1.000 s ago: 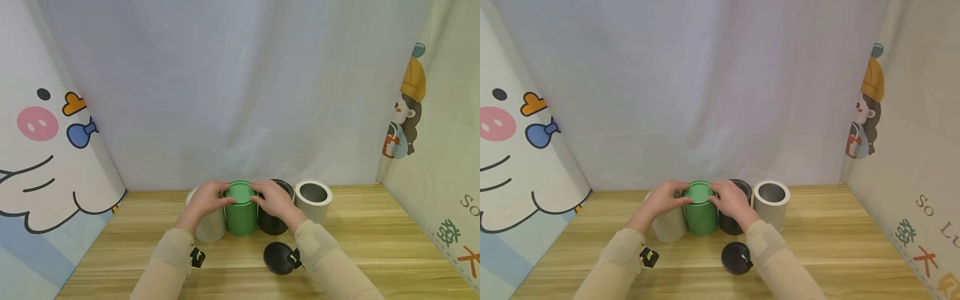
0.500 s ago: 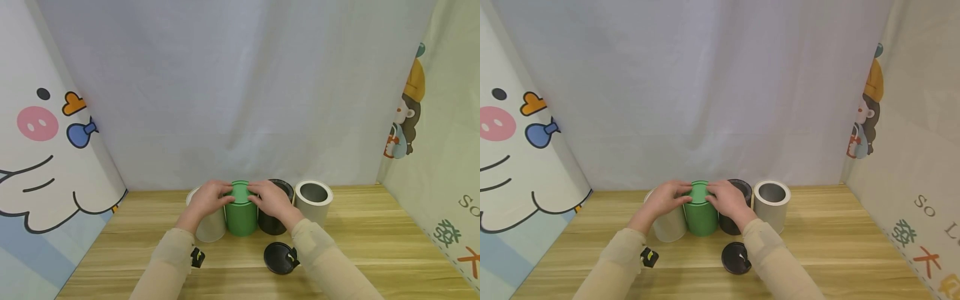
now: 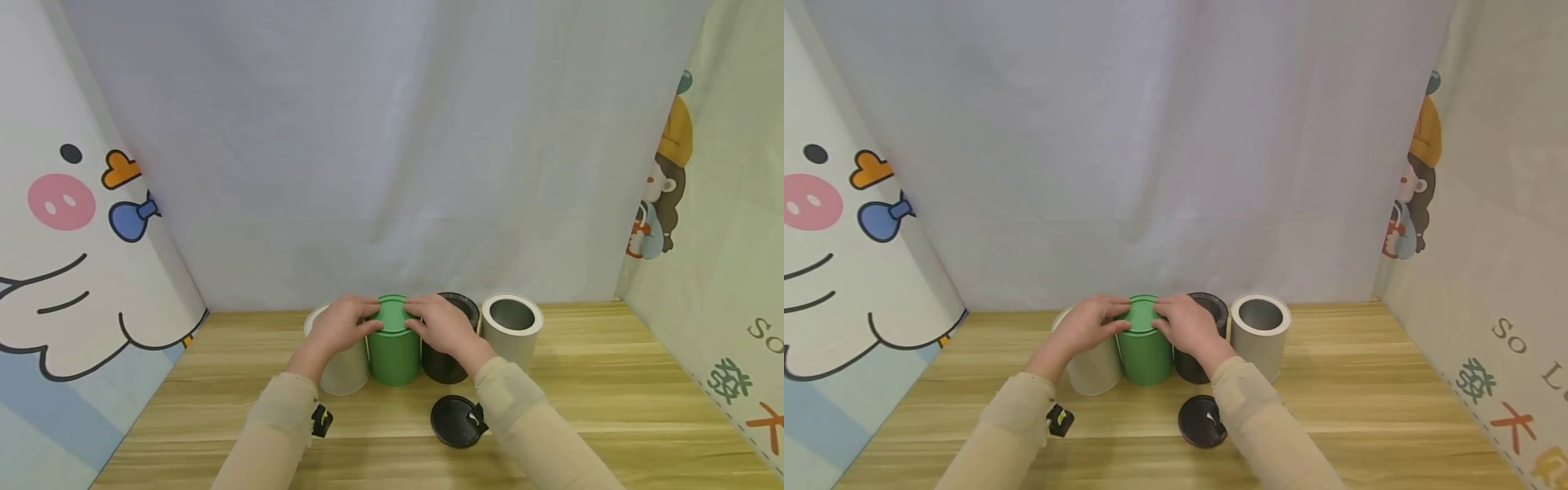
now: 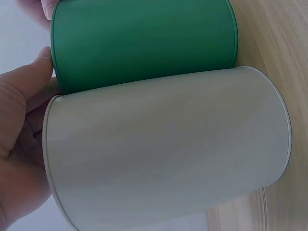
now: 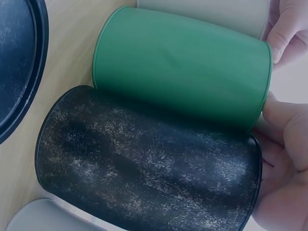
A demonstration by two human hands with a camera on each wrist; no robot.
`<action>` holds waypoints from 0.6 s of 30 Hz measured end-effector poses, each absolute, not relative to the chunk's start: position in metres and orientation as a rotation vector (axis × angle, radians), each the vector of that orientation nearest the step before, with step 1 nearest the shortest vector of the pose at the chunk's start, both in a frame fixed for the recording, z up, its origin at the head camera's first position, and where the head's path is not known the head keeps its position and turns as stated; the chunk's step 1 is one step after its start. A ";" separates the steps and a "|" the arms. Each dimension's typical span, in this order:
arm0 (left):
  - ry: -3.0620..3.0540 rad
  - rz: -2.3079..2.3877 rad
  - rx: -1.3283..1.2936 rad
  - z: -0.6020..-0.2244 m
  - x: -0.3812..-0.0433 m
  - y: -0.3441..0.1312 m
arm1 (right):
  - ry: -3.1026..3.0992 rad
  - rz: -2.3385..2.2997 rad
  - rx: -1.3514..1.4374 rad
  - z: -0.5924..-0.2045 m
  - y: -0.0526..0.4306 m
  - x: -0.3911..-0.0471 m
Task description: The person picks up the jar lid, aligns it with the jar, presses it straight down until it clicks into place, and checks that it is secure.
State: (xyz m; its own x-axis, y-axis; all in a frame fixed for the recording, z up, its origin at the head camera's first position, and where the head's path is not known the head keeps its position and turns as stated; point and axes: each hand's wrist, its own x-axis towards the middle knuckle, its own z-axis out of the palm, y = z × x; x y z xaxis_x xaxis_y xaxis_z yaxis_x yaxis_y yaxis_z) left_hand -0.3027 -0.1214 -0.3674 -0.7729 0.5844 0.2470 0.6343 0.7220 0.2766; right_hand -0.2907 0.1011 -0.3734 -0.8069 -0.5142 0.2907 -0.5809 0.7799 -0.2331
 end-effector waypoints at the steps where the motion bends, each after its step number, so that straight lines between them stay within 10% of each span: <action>1: -2.782 -0.525 -0.991 -0.367 -0.303 -0.121 | -2.760 0.462 0.859 -0.373 0.101 -0.291; 18: -2.802 -0.595 -0.951 -0.366 -0.305 -0.120 | -2.807 0.501 0.867 -0.369 0.101 -0.295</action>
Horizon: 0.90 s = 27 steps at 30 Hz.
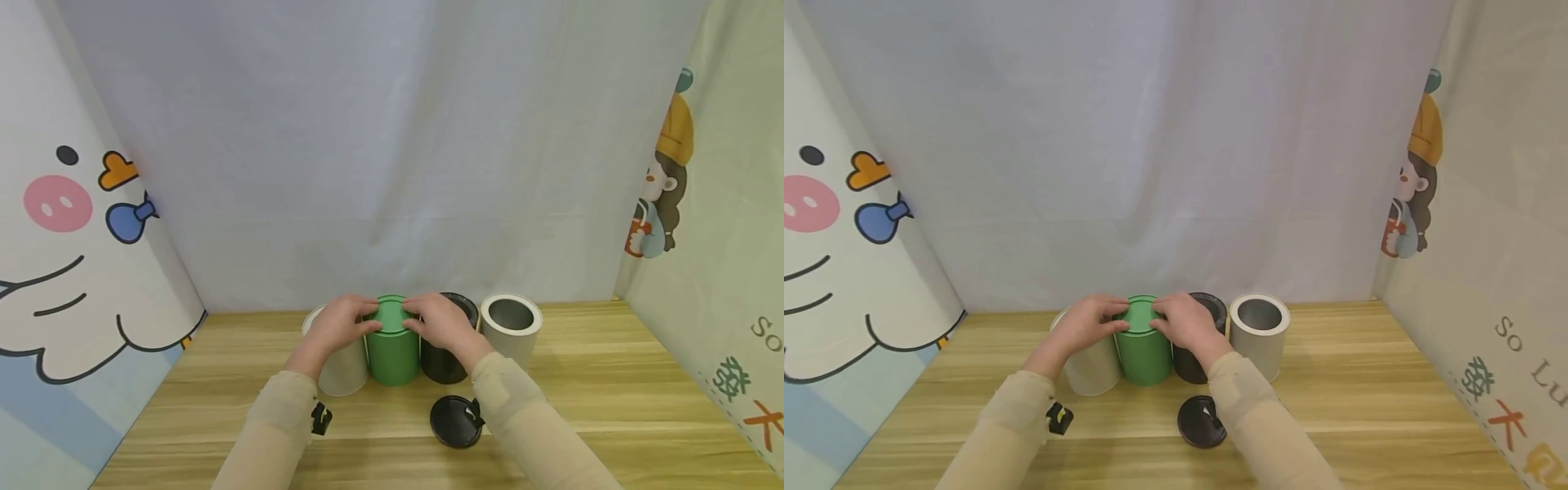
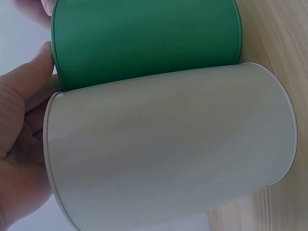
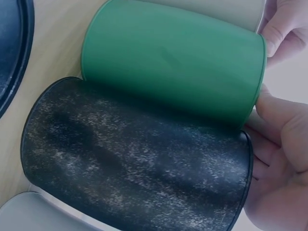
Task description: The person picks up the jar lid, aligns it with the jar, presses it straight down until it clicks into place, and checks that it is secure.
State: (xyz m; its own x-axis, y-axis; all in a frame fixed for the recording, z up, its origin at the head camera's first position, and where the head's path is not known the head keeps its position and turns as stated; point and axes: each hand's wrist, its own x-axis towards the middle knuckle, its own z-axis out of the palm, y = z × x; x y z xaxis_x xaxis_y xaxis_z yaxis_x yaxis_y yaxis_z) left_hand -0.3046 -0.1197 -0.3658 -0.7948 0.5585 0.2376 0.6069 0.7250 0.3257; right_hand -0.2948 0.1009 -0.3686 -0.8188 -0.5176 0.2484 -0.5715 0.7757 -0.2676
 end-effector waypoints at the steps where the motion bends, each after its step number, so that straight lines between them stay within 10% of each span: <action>1: -2.801 -0.596 -0.948 -0.366 -0.305 -0.120 | -2.817 0.505 0.861 -0.368 0.101 -0.295; 27: -2.849 -0.602 -0.905 -0.363 -0.304 -0.117 | -2.882 0.468 0.773 -0.365 0.095 -0.294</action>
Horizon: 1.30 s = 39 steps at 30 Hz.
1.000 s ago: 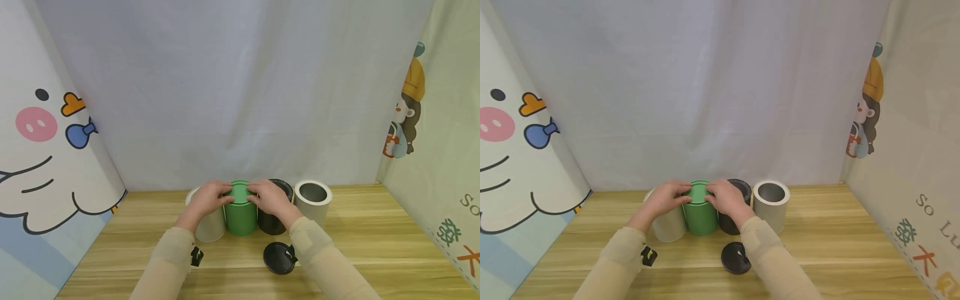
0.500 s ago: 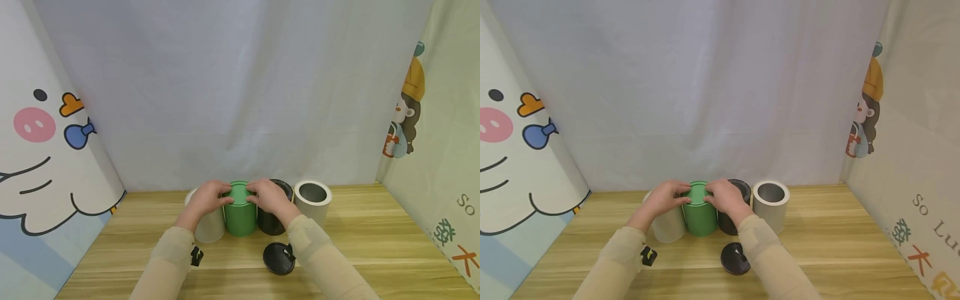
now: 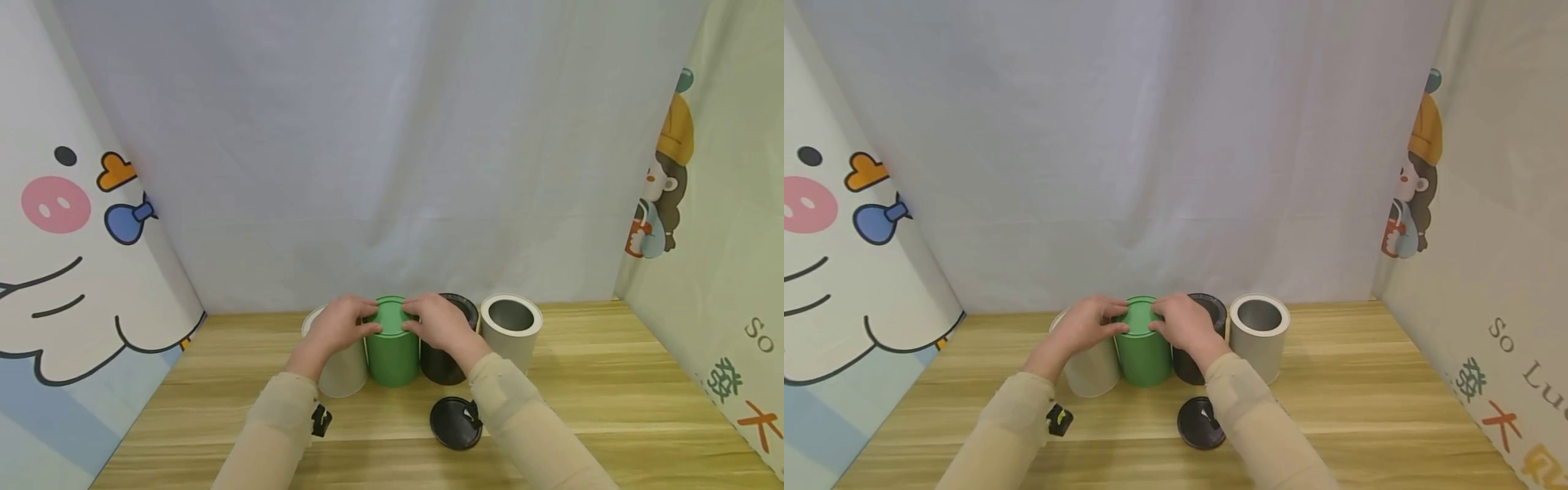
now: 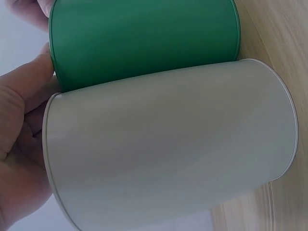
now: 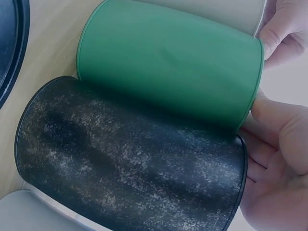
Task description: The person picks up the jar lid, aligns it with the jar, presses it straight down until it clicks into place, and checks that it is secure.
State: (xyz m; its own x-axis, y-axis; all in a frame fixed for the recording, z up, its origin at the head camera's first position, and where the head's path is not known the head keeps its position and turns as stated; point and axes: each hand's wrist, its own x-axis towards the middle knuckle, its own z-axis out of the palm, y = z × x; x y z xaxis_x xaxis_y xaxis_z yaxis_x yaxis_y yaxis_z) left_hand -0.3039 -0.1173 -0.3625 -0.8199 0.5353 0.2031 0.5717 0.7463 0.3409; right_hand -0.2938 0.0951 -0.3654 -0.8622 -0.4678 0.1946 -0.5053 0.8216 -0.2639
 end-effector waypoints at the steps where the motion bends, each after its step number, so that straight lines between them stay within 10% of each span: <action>1: -2.847 -0.597 -0.908 -0.363 -0.304 -0.117 | -2.881 0.467 0.775 -0.366 0.095 -0.294; 39: -2.752 -0.487 -1.049 -0.366 -0.307 -0.121 | -2.825 0.426 0.853 -0.367 0.098 -0.296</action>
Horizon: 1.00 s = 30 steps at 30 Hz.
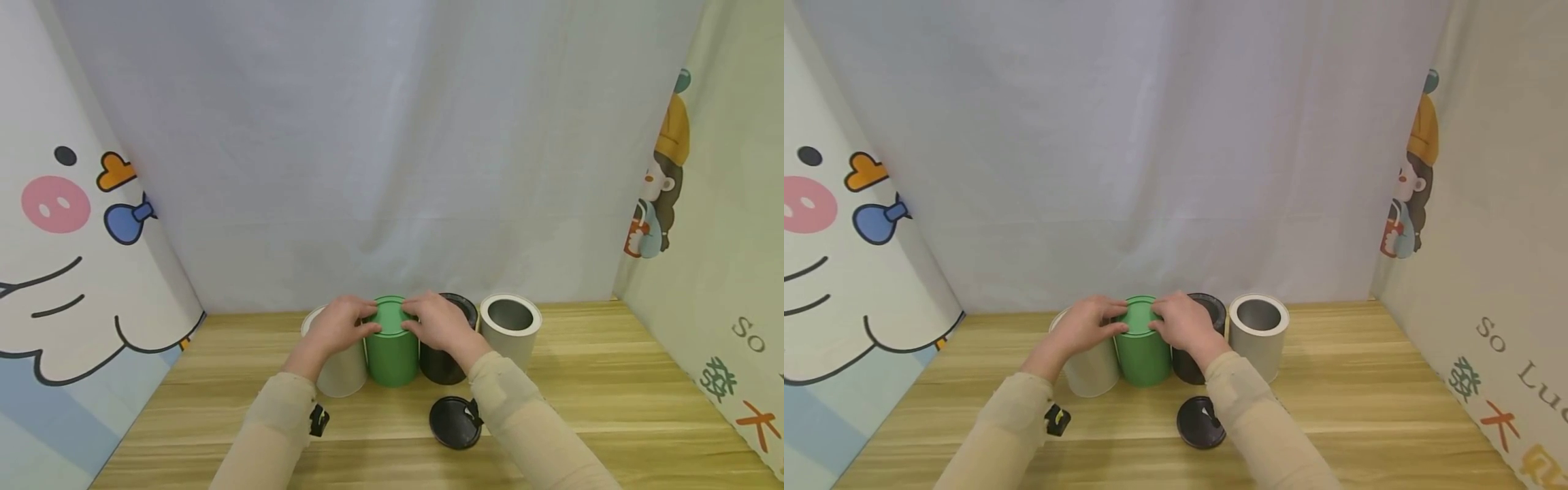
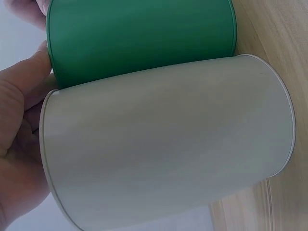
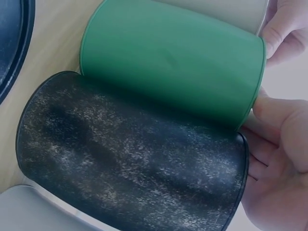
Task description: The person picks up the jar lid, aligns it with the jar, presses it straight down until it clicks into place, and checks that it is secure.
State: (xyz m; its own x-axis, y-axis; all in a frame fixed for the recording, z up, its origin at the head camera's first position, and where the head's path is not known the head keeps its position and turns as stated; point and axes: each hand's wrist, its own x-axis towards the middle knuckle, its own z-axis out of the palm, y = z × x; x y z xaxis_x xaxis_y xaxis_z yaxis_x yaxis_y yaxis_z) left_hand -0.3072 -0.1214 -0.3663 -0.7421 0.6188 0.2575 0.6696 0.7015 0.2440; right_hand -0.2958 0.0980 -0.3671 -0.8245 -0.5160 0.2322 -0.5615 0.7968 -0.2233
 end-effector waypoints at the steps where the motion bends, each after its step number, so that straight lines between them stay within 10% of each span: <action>1: -2.757 -0.493 -1.044 -0.367 -0.307 -0.121 | -2.823 0.431 0.854 -0.367 0.098 -0.296; 30: -2.497 -0.406 -1.046 -0.377 -0.270 -0.117 | -2.385 0.450 0.997 -0.393 0.116 -0.272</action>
